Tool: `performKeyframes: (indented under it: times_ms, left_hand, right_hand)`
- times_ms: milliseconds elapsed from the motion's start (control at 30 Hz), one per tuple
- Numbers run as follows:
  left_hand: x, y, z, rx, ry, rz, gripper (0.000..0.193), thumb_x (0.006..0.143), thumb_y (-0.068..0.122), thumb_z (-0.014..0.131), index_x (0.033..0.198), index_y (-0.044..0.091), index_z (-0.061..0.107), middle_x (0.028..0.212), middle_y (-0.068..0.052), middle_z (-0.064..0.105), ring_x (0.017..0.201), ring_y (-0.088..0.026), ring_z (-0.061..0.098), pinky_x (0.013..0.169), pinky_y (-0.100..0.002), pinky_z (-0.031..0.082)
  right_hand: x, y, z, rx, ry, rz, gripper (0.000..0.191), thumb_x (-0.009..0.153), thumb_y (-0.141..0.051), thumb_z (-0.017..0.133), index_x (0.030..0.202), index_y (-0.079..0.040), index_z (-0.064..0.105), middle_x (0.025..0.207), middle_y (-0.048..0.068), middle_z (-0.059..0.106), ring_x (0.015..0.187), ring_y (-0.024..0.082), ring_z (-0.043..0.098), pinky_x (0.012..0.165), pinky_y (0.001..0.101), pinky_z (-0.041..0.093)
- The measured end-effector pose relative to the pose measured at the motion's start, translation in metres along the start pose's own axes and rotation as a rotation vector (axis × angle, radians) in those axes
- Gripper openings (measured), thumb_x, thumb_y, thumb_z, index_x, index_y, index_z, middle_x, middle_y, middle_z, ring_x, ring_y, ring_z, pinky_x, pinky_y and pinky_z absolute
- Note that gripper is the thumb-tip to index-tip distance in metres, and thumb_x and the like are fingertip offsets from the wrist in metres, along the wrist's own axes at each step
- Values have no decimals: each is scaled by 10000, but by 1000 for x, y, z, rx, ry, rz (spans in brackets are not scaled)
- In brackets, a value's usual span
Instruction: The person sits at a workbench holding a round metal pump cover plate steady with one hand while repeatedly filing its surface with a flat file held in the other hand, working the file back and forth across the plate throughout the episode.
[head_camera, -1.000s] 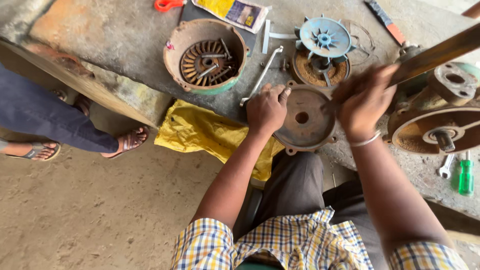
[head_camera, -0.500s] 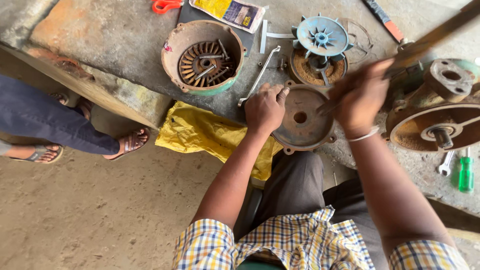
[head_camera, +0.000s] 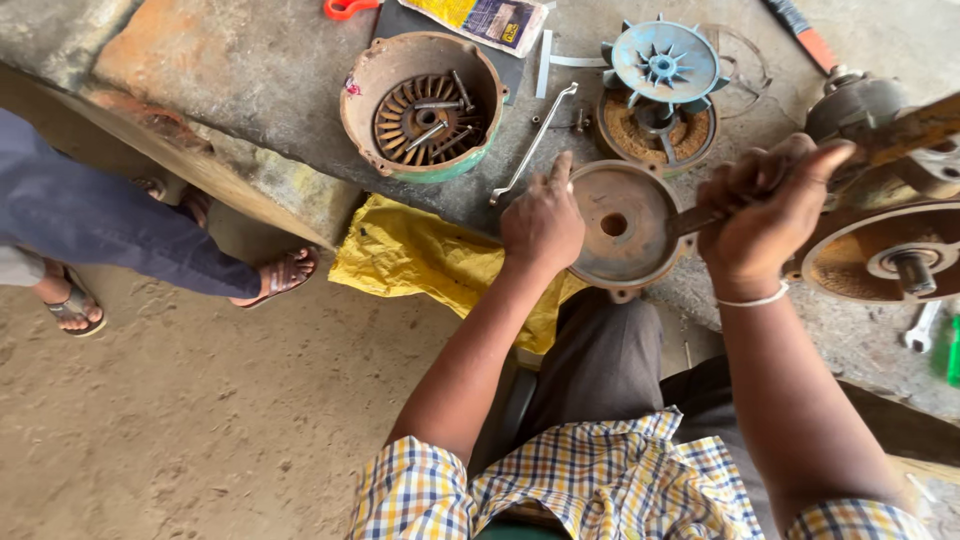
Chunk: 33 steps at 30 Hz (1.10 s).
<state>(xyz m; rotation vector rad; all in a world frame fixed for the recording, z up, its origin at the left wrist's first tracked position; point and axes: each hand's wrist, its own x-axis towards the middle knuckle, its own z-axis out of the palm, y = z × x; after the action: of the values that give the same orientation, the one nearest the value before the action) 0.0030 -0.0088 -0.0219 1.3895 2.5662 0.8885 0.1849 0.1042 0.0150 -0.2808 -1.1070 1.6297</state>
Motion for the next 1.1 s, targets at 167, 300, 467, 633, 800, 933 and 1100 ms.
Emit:
performKeyframes:
  times_ms: [167,300,467,633,800,933,1100]
  left_hand:
    - [11,-1,-14,-4,-124,-117,565,1048,500,351,1425,106,500,1205,-203,623,837,-282,722,593,-381,623]
    - [32,4,-5,96,109,84,621,1010,572,434,1340,70,588,1174,-203,665,922,-365,680,729,-509,547]
    - [20,-4,15,-35,68,29,428,1055,409,460,1122,99,747,1012,-117,712,1027,-323,653,916,-464,482]
    - [15,-11,23,-190,196,112,359,1056,316,500,1138,58,736,1053,-157,704,1011,-362,660,937,-483,489]
    - [16,-10,25,-225,224,123,334,1052,288,519,1155,51,731,1039,-149,699,1004,-358,670,935,-485,492]
    - [15,-11,28,-241,215,109,338,1035,283,531,1162,47,737,1024,-163,695,994,-373,664,923,-482,494]
    - [19,-13,33,-279,232,116,341,1045,281,533,1176,33,727,1102,-205,676,996,-391,666,896,-473,525]
  right_hand:
    - [-4,4,-8,8,-42,3,592,1104,-634,454,841,-113,354,670,2,290,533,117,237,526,273,269]
    - [4,4,4,-14,0,38,608,1139,-630,497,824,-128,360,634,-9,284,507,120,241,498,297,271]
    - [8,-2,23,-52,97,-74,632,1164,-591,499,757,-144,314,627,4,282,501,124,235,474,322,250]
    - [-1,17,38,-119,111,-78,527,1124,-577,512,886,-121,397,637,28,346,491,153,337,437,333,317]
    - [-1,21,48,-314,78,-181,565,1145,-582,476,858,-96,442,659,38,449,543,158,456,492,346,389]
    - [1,17,56,-44,151,-39,539,1185,-494,497,830,-111,362,613,-4,324,494,113,314,443,312,263]
    - [0,29,50,-254,165,-67,437,1143,-495,485,928,-122,413,668,29,408,507,157,393,447,344,345]
